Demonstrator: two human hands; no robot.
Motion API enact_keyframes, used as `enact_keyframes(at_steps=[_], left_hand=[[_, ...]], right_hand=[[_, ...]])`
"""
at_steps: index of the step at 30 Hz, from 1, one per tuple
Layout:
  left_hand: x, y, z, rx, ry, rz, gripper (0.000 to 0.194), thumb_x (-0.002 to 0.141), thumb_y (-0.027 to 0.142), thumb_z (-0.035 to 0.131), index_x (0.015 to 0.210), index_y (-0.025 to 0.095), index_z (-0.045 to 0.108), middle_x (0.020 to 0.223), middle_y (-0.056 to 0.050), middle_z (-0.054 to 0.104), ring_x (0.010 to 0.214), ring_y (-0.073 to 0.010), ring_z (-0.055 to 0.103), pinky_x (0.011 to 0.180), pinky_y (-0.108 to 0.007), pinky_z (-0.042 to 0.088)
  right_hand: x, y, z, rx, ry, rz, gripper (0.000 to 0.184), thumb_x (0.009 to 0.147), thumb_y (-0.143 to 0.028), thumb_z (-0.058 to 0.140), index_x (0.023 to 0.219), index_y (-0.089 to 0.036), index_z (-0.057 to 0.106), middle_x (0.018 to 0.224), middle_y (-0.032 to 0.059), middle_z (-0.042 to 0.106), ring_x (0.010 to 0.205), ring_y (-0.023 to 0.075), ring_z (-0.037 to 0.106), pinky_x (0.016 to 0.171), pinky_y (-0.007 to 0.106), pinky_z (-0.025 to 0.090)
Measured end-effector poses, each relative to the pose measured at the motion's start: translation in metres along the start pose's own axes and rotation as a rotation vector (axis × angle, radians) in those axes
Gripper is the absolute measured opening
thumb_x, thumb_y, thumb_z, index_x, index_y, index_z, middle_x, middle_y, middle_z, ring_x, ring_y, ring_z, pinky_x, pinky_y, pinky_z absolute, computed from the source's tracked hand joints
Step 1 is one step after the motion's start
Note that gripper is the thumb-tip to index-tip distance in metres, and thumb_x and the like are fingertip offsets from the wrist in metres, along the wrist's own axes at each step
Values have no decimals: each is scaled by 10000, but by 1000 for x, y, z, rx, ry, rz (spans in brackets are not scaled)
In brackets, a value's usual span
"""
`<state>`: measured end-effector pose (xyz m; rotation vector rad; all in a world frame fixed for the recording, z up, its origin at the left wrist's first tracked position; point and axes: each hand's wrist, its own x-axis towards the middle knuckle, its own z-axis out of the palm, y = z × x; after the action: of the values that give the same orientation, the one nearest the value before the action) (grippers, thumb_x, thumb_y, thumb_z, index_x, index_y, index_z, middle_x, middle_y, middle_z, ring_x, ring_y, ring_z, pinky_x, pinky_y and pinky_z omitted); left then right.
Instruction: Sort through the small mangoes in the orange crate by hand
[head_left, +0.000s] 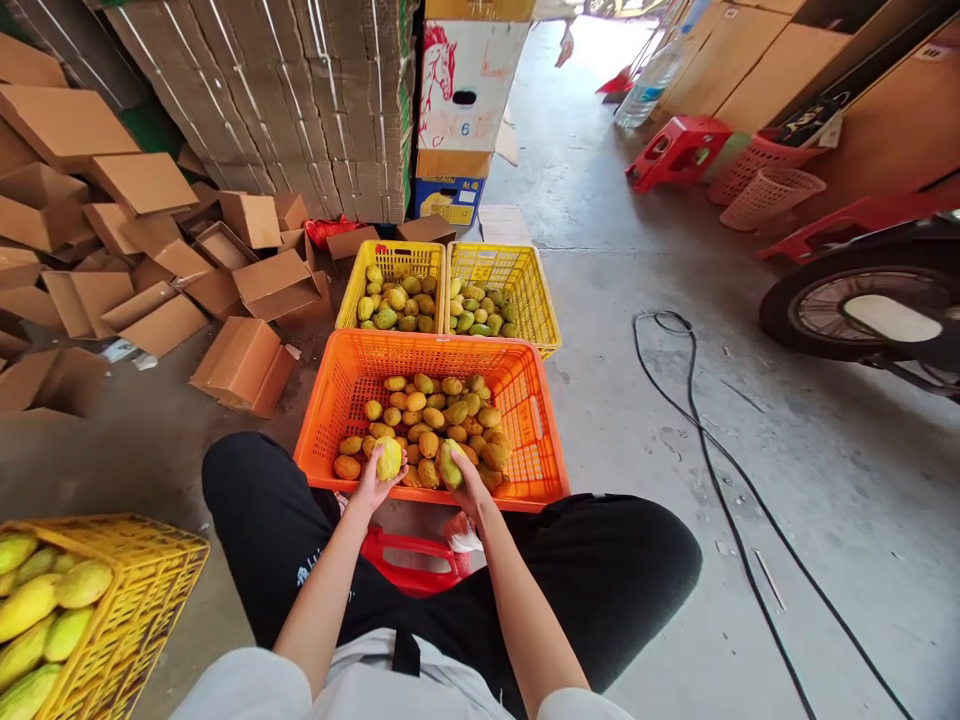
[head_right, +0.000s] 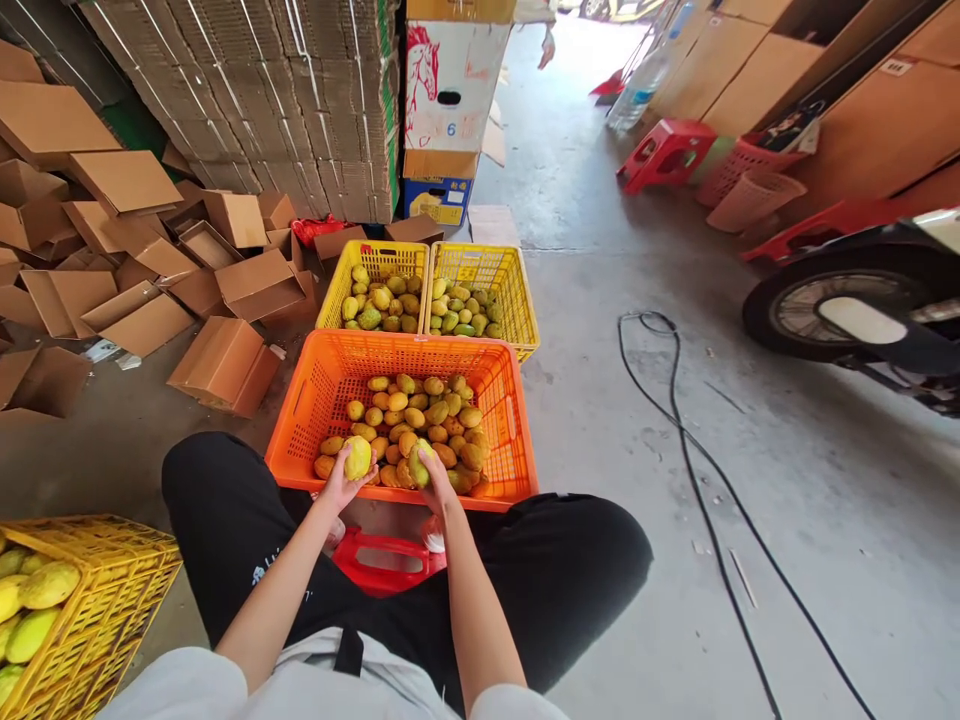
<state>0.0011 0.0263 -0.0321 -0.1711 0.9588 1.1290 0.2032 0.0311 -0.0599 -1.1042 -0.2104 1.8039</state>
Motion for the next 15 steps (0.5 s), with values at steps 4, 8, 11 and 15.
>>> enact_keyframes(at_steps=[4,8,11,15], left_hand=[[0,-1,-1,1,-12,17,257,906,316,637,1074,123,659,944,-132,742,799,-197,716,742,-323,599],[0,-2,0,18,61,84,220,875,276,681,1069,175,654,926,-76,735,818,-190,721,682,-280,579],[0,-2,3,25,116,86,227,874,243,693,1089,187,649,934,-60,732,794,-171,720,667,-257,573],[-1,0,7,5,138,64,244,906,265,662,1140,194,650,926,-53,738,757,-165,717,640,-255,572]], right_hand=[[1,0,3,-51,10,-10,455,631,-350,894,1038,-241,723,922,6,760,859,199,708,791,316,570],[-1,-3,5,27,15,48,385,649,-404,855,956,-219,716,915,29,759,858,212,723,788,323,599],[-1,-6,6,118,35,90,321,684,-402,803,935,-233,695,904,35,757,849,230,735,746,349,626],[0,-8,8,164,62,116,270,719,-419,735,903,-230,678,822,53,746,820,250,745,689,357,628]])
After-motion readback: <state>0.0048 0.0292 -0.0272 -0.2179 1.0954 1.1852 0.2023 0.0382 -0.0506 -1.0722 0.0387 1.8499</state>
